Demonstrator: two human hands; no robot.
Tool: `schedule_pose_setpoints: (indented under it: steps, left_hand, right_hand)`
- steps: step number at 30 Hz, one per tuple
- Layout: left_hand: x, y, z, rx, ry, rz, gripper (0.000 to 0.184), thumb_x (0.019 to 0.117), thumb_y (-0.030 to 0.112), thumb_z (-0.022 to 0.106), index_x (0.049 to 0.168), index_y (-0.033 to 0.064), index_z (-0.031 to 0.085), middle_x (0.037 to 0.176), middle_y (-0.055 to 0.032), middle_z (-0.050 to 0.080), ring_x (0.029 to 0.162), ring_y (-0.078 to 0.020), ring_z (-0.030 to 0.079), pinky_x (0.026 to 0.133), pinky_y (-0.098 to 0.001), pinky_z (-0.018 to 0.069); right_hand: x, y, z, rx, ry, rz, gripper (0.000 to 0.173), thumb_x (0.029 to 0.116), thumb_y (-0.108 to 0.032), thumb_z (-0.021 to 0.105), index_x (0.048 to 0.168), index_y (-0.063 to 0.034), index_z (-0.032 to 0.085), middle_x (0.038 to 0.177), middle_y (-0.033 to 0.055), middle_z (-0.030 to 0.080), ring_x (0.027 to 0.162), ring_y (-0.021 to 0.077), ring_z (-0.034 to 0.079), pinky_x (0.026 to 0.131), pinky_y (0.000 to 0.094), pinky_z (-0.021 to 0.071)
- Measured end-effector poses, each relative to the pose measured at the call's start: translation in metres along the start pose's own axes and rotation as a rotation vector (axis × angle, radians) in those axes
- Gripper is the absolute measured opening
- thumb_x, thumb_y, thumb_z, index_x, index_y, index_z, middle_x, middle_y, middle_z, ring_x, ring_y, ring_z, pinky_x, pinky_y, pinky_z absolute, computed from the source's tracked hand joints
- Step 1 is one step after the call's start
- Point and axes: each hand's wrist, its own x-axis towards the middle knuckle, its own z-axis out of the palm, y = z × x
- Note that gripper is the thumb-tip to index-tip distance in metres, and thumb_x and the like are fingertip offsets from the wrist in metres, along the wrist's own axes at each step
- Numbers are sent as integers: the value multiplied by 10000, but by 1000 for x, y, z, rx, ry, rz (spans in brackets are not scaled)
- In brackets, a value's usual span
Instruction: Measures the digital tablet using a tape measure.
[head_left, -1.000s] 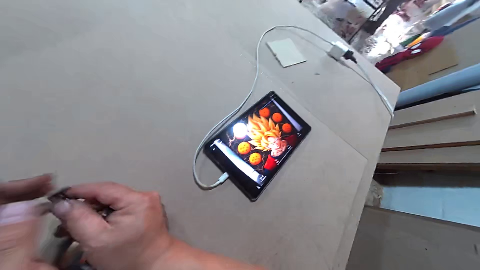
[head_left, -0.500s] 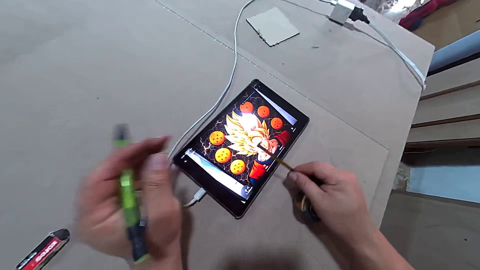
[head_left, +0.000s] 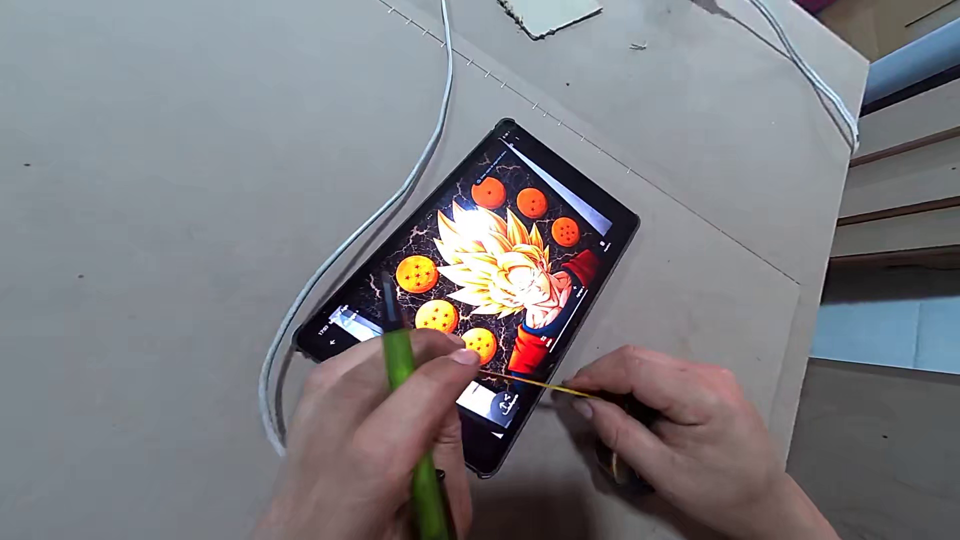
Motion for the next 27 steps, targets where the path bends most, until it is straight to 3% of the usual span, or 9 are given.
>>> schedule_pose_setpoints:
  steps: [2,3,5,6,9,11,20,27]
  left_hand:
    - [1,-5,-6,-42,41,-94,198,1028,142,585,1195,183,683,1210,14,699,1103,-121,661,900,-286,548]
    - [1,-8,-10,-74,94,-141,203,1016,129,599,1200,123,685,1237,-18,698,1135,-144,664,938,-305,560]
    - [0,-14,-18,-94,298,-222,203,967,35,604,1124,-94,624,1161,-153,686,1091,-227,678,930,-371,576]
    - [0,-16,-21,-84,370,-281,252,973,20,575,1167,-141,579,1187,-168,665,1101,-222,667,945,-357,566]
    - [-6,-30,-30,-62,424,-464,368,1033,110,451,1342,-80,511,1316,-79,590,1182,-121,575,1027,-282,459]
    - [-8,-38,-33,-57,425,-559,391,1055,168,410,1388,-10,510,1353,-19,564,1229,-83,539,1071,-273,421]
    - [-4,-44,-28,-106,479,-515,359,1063,152,482,1393,17,527,1308,-11,614,1193,-101,578,1042,-289,456]
    - [1,-41,-28,-108,493,-429,335,1052,104,500,1344,-57,533,1234,-86,655,1077,-150,650,924,-308,541]
  right_hand:
    - [-1,1,-7,-131,68,44,152,1004,-236,644,1038,-199,787,907,-116,720,757,-30,652,621,155,561]
    - [0,2,-11,-194,114,79,168,1002,-247,631,1052,-219,789,888,-133,711,739,-39,643,602,149,551]
    - [3,3,-16,-258,159,140,199,1003,-245,615,1098,-225,788,876,-141,704,722,-39,639,585,151,550]
    - [5,3,-17,-272,160,158,209,1002,-246,611,1107,-227,791,871,-142,703,720,-38,642,582,151,554]
    - [9,0,-16,-289,125,171,220,999,-256,606,1107,-238,797,860,-149,705,727,-36,650,585,154,558]
    - [11,0,-16,-284,101,165,233,1002,-242,602,1132,-232,795,873,-144,711,734,-31,656,592,156,564]
    - [12,-2,-15,-330,88,164,250,993,-219,595,1131,-237,803,849,-144,702,714,-30,643,572,163,548]
    - [13,-4,-12,-365,94,156,249,980,-221,598,1112,-233,808,816,-146,687,693,-37,629,552,153,529]
